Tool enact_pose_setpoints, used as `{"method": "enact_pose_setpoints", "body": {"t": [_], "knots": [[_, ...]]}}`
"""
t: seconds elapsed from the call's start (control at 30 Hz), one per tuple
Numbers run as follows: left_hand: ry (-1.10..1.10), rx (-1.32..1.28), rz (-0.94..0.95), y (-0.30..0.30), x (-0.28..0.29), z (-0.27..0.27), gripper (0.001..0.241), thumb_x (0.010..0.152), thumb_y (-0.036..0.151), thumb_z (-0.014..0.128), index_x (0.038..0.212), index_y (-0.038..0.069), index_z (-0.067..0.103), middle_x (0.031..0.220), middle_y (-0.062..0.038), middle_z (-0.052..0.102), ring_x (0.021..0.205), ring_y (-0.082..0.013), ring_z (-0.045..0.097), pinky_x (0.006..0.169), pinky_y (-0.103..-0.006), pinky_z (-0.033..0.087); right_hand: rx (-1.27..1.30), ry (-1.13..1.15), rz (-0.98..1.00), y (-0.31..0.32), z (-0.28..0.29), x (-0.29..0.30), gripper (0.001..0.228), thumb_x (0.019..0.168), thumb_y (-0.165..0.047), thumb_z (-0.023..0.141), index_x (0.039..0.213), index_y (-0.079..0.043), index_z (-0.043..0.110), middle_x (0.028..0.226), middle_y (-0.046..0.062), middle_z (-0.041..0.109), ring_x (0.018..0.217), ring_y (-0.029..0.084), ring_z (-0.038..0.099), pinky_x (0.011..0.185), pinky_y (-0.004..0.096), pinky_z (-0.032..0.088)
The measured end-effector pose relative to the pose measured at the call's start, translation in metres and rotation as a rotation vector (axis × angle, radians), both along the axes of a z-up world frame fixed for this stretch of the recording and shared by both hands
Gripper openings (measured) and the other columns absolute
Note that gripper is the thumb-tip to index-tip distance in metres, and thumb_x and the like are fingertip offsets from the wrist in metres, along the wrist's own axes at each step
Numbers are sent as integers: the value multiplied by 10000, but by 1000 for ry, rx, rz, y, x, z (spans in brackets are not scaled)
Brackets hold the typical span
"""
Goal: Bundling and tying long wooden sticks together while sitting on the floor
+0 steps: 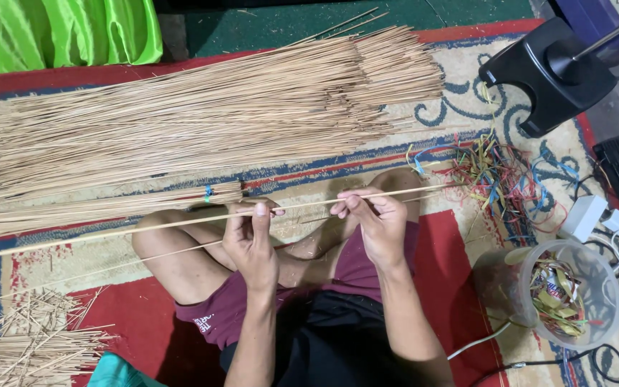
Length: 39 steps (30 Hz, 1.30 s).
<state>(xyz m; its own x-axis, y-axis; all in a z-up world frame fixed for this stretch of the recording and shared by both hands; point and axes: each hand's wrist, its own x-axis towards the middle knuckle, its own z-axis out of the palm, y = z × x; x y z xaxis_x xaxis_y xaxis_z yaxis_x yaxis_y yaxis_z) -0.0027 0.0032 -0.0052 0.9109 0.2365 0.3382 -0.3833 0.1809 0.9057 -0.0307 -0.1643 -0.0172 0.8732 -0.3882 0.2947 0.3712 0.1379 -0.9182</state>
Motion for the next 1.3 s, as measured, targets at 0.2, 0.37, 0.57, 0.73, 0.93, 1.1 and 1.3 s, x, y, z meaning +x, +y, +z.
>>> {"method": "enact_pose_setpoints", "body": {"t": [0.2,0.37,0.57,0.73,0.93,1.1,1.3], "knots": [[4,-8,-69,-3,-3,5,187,1026,81,616,863,7,669,746,-138,700,757,-204,641,792,-346,504,-30,16,-6,10,2,1,231,991,-118,673,951,102,727,709,210,701,645,204,664,643,305,568],[26,65,-127,-3,4,4,169,1015,111,633,919,12,731,810,-138,744,827,-214,663,826,-361,525,-91,51,-34,15,7,7,235,999,-124,662,905,76,741,670,189,705,603,197,661,608,293,550],[58,-56,-80,2,9,0,206,1064,129,551,1032,-6,704,909,-133,734,854,-181,671,758,-292,529,52,44,-85,10,-10,13,217,1033,-121,616,960,58,715,706,161,681,655,182,645,640,276,524],[56,-53,-124,-7,2,9,128,1004,85,639,1005,-8,727,895,-146,755,854,-200,699,769,-309,548,13,45,-55,20,-4,11,177,979,-79,672,961,91,717,683,180,682,632,183,638,629,280,523],[77,-64,-81,-3,7,0,125,1005,82,645,977,-1,734,903,-136,754,878,-204,713,797,-316,561,11,59,-72,18,-5,16,168,988,-76,663,931,72,716,667,173,681,619,178,626,617,277,512],[82,-34,-103,-6,6,5,130,992,83,656,965,2,754,891,-131,766,893,-193,715,822,-324,568,-2,65,-52,21,-3,19,175,979,-94,678,910,61,721,666,183,689,609,193,632,607,288,513],[96,-28,-139,-10,5,6,110,982,70,666,961,17,760,899,-127,774,914,-191,720,849,-350,573,-31,90,-32,24,-9,19,210,979,-124,688,881,57,729,657,190,696,608,198,639,604,288,514]]}}
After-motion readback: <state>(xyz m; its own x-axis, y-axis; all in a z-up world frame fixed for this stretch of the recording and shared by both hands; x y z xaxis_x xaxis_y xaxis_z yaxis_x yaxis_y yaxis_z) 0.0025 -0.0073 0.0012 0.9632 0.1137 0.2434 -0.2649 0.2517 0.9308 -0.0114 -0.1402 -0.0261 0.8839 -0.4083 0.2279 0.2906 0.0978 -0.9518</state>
